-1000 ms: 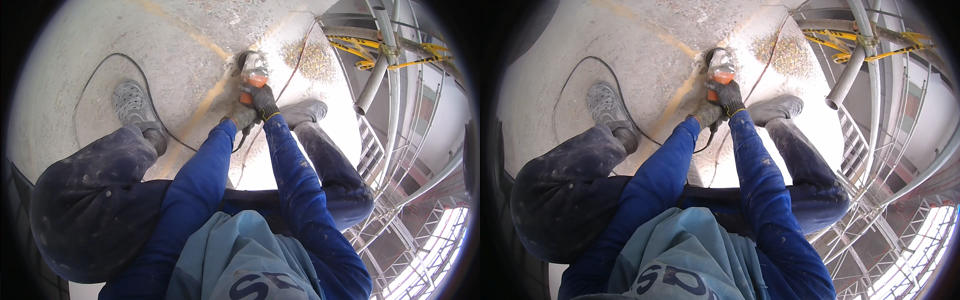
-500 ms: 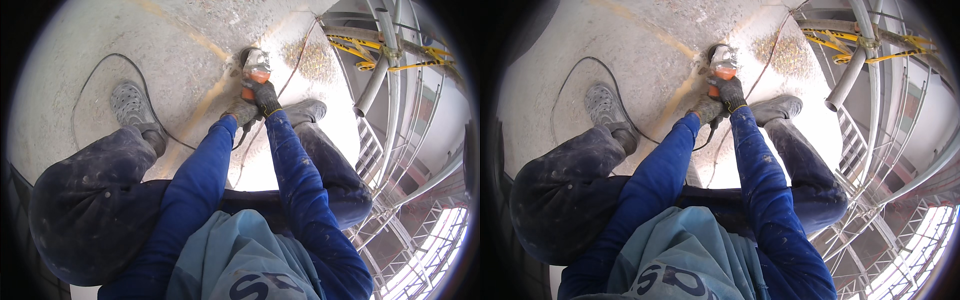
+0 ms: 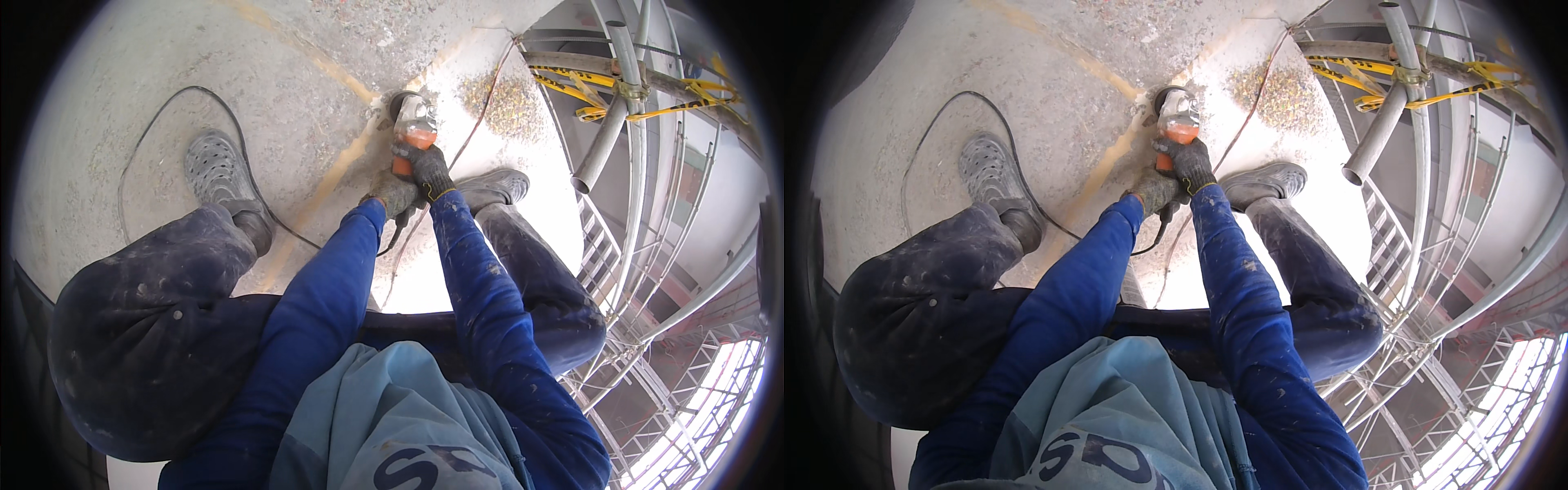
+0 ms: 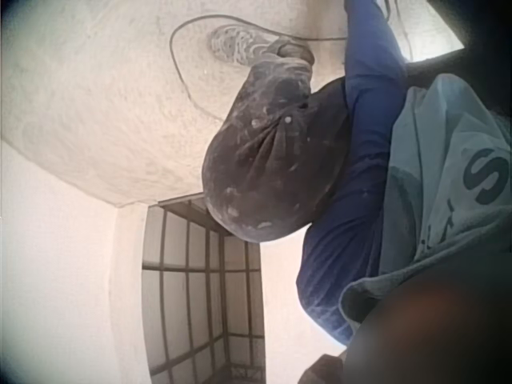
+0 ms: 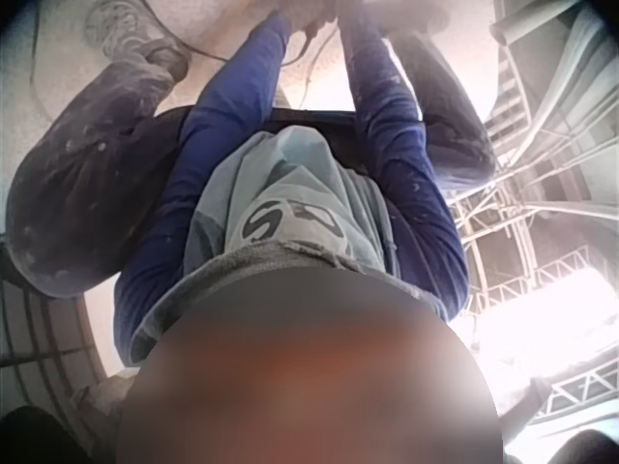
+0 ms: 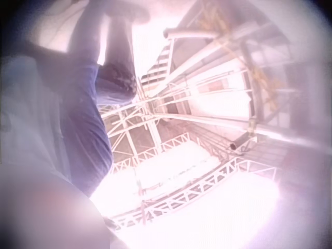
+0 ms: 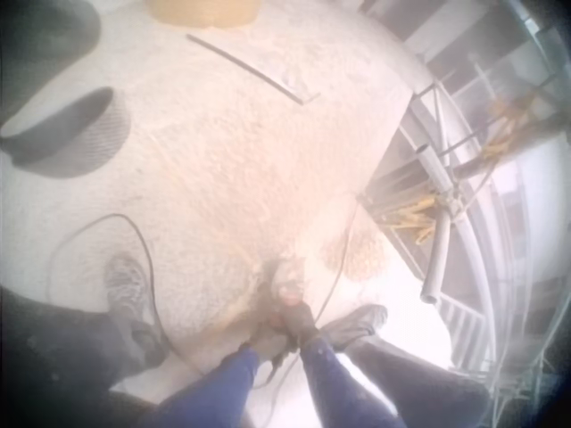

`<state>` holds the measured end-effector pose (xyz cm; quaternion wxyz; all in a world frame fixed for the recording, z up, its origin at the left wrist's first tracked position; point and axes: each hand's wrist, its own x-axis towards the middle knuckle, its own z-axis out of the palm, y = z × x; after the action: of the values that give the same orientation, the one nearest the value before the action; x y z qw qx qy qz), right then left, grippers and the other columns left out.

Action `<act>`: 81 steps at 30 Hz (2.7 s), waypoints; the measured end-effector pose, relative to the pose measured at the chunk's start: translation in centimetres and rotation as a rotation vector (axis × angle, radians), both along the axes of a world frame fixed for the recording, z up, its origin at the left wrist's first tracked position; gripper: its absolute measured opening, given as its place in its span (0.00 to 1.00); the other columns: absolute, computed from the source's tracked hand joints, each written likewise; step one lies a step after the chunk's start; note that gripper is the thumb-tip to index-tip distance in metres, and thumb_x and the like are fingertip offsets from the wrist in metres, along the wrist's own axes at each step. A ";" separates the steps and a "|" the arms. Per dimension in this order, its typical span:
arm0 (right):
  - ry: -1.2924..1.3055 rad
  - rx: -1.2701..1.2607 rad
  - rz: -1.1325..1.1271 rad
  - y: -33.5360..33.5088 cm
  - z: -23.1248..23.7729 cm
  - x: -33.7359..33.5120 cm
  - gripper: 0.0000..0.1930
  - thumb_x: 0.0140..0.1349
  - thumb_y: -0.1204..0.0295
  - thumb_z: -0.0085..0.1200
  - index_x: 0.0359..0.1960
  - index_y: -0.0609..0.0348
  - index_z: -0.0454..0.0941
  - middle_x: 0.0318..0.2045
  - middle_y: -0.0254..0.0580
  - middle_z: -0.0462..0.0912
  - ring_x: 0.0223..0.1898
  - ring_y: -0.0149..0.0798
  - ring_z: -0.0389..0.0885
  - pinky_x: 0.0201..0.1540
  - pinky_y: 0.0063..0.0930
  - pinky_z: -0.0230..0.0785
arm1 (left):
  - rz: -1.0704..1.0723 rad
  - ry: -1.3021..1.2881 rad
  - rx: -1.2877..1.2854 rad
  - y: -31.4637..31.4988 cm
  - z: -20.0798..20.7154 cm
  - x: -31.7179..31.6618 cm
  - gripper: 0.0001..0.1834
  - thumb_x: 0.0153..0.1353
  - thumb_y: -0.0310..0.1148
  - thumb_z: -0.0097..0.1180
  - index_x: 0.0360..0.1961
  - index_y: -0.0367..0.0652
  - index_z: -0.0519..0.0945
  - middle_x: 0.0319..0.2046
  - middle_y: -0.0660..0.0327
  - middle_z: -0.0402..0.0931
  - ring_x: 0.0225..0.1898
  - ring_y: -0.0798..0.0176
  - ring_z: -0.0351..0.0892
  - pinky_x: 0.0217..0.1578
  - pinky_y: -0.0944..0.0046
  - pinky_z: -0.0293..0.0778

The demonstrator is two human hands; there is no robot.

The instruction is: The person uses an angle grinder to cut or grind a concrete floor along a marked line. They reposition the tool and continue grinding the same area for the duration of the clip.

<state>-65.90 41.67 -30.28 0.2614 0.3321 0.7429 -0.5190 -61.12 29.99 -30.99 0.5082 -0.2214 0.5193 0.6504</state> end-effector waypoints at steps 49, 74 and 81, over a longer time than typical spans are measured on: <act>-0.065 0.084 -0.028 0.2 1.6 0.4 0.36 0.52 0.58 0.82 0.57 0.70 0.84 0.45 0.46 0.90 0.42 0.41 0.88 0.47 0.38 0.82 | -0.095 -0.023 -0.021 0.1 0.8 0.0 0.10 0.54 0.33 0.78 0.34 0.43 0.89 0.22 0.59 0.86 0.17 0.62 0.82 0.19 0.56 0.78; -0.070 0.109 0.033 0.2 1.7 0.5 0.39 0.52 0.55 0.82 0.59 0.71 0.83 0.47 0.49 0.90 0.42 0.42 0.89 0.47 0.38 0.83 | -0.085 0.015 -0.066 0.7 -0.1 0.6 0.15 0.52 0.37 0.78 0.37 0.43 0.87 0.25 0.59 0.87 0.21 0.62 0.84 0.25 0.55 0.81; -0.067 0.121 0.024 0.2 1.4 0.5 0.39 0.52 0.54 0.82 0.59 0.70 0.83 0.46 0.49 0.90 0.43 0.42 0.89 0.47 0.38 0.83 | -0.103 0.042 -0.074 0.8 -0.2 0.5 0.11 0.55 0.35 0.76 0.34 0.43 0.87 0.23 0.59 0.85 0.18 0.62 0.82 0.21 0.55 0.79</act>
<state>-65.42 41.85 -28.85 0.2720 0.3555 0.7676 -0.4587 -60.58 30.81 -31.17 0.5213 -0.1993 0.5642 0.6084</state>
